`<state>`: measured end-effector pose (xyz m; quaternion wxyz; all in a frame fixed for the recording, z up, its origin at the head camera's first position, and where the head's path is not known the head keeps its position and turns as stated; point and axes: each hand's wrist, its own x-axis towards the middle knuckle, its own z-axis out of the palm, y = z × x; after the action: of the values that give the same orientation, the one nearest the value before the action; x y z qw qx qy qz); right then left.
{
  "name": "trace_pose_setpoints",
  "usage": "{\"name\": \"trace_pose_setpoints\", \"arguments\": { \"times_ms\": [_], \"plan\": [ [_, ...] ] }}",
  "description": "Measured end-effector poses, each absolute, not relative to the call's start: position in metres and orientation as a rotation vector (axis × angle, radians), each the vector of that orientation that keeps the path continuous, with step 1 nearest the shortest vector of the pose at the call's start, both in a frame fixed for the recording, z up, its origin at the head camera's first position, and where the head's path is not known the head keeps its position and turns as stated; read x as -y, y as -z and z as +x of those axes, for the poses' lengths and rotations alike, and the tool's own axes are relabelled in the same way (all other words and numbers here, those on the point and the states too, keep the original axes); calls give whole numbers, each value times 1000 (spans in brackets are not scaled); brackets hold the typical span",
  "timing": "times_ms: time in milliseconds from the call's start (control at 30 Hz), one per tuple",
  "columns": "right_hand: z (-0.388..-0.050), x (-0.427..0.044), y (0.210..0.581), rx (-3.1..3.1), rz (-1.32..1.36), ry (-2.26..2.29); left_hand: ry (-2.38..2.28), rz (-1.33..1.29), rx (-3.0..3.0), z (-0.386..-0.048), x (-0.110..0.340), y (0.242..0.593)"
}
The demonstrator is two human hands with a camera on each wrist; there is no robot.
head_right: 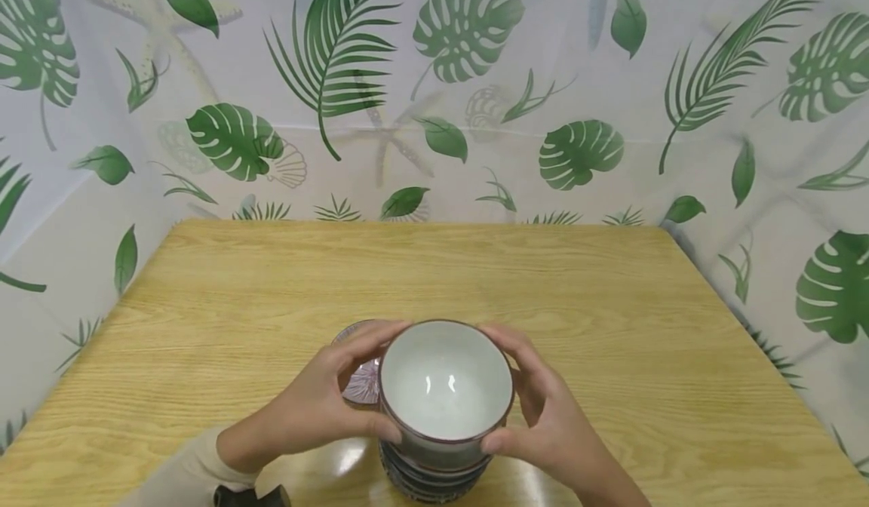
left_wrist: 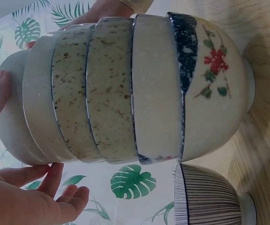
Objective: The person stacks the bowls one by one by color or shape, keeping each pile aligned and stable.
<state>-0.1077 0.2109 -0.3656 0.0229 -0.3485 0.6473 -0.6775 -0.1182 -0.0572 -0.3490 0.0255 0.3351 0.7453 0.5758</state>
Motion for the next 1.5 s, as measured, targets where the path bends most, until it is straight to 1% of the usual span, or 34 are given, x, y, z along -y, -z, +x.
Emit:
{"name": "trace_pose_setpoints", "arguments": {
  "times_ms": [333,667,1067,1300,1500],
  "plan": [
    [-102,-211,368,-2027,-1035,2090,-1788,1010,-2275,-114,58,353],
    [-100,-211,373,-1998,-1100,2113,-1750,1025,-2300,-112,60,356],
    [-98,-212,377,-2009,-1075,2113,-1747,1020,-2287,-113,59,357],
    [-99,-212,380,-1999,-1113,2120,-1721,1030,-2306,-113,60,360],
    [-97,-211,380,-2019,-1066,2113,-1710,1044,-2308,-114,62,362]
  ]
}}
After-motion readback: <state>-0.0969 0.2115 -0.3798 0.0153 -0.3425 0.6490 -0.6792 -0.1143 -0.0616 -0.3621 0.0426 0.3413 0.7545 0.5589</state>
